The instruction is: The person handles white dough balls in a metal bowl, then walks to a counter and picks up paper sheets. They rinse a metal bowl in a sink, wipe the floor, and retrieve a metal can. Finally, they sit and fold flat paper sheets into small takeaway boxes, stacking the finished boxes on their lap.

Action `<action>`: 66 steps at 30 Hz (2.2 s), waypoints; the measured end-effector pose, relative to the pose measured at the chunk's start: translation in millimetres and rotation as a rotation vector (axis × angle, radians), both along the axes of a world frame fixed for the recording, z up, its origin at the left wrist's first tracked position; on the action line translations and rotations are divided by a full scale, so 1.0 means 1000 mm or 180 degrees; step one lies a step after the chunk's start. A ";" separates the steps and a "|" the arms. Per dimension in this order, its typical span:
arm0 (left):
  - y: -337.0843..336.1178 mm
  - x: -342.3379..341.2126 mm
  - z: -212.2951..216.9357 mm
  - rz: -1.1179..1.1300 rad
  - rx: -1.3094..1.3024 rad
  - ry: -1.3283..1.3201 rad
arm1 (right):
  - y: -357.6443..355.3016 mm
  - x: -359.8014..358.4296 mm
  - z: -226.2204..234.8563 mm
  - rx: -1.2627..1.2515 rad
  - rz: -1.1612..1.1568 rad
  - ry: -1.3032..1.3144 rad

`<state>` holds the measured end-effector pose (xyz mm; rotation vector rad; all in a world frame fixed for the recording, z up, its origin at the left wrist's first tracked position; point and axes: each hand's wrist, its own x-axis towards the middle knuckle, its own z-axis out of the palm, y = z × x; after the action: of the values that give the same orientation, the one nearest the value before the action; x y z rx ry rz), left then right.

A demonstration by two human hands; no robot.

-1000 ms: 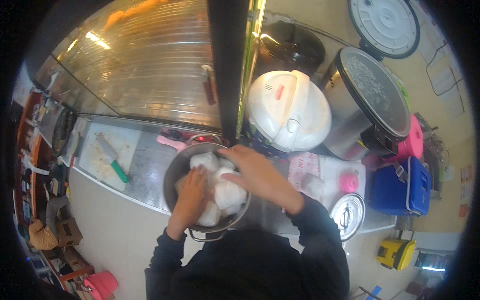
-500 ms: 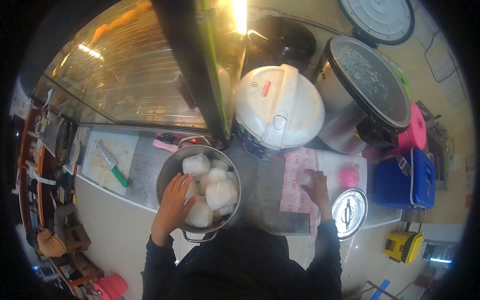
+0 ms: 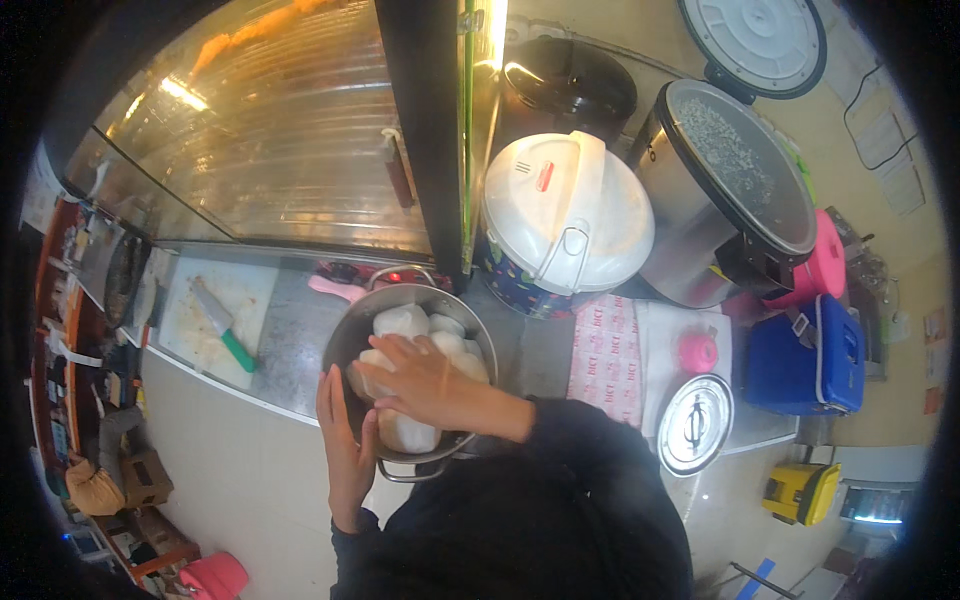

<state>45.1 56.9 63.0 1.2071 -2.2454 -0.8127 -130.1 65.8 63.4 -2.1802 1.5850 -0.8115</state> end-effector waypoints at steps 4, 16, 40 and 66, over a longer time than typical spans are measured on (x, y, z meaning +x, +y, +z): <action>0.008 0.002 -0.007 0.0030 0.0074 -0.0066 | 0.118 -0.120 0.027 0.0306 -0.1932 -0.1085; -0.026 -0.024 0.035 -0.0295 -0.0734 -0.0051 | 0.404 -0.185 -0.161 0.1663 -0.5667 0.1194; 0.029 0.014 0.011 -0.0179 -0.0622 -0.0158 | 0.109 -0.043 -0.014 -0.0731 -0.1456 -0.0745; 0.317 -0.264 -0.105 -0.2338 0.1335 0.0117 | 0.499 -0.279 -0.092 0.0276 -0.3504 -0.0473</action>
<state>-218.7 374.0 -42.3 0.4650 -2.5788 -1.6203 -408.8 565.1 -29.1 -1.0037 2.6364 -1.0819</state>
